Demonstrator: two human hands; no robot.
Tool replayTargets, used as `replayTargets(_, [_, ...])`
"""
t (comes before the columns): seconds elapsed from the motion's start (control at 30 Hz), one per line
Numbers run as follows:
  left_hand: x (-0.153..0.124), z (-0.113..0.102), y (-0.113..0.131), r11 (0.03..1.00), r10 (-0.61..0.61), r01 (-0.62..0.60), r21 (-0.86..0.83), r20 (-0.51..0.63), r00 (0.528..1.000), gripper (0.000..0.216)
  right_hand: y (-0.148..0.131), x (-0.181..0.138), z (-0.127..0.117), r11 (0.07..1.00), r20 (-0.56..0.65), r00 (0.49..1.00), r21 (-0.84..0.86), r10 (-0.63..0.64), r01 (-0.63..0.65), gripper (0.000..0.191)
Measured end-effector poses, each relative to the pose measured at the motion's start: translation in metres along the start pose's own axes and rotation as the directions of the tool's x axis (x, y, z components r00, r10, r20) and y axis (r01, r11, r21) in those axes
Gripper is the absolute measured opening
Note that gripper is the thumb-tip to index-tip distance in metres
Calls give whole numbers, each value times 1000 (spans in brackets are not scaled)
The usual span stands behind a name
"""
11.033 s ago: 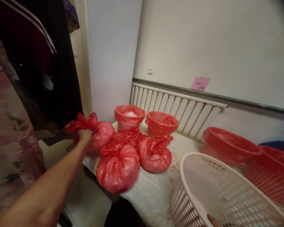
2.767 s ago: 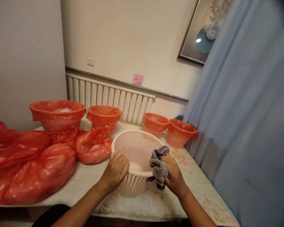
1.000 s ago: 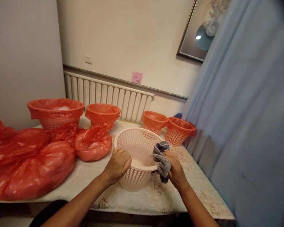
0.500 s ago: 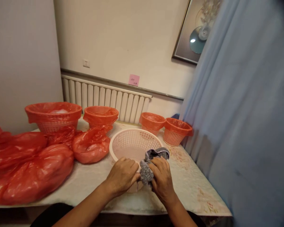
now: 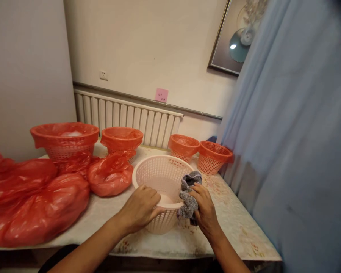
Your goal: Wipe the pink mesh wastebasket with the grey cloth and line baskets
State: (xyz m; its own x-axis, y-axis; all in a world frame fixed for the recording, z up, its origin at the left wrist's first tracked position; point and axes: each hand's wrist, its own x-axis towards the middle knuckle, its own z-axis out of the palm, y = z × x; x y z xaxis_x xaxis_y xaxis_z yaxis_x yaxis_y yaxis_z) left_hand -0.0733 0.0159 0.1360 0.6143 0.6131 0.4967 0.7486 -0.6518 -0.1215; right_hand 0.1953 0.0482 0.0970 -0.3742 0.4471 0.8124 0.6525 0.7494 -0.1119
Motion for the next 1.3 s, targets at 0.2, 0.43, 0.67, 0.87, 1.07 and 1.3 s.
replayTargets(0.2, [13,10,30,999,2,-2,32,-12,1000,21,-18,-2,-9,997,88,994,-32,-72,75,35])
replayTargets(0.43, [-5,8,21,998,65,-65,16,-50,997,24,40,-21,-24,965,-54,978,184,201,-188,32])
replayTargets(0.67, [-21,7,-8,980,-198,196,-27,-147,969,34,47,-41,-13,446,-261,373,666,890,-598,50])
replayTargets(0.87, [10,6,5,707,-696,631,-318,-157,701,31,17,-34,14,457,-163,460,603,873,-654,49])
replayTargets(1.07, [-1,45,35,365,-762,548,-753,96,640,35,-7,-30,36,800,-163,810,354,563,-484,46])
replayTargets(1.3, [-24,62,38,190,-574,379,-906,211,791,45,-15,-31,52,936,-151,925,100,349,-337,50])
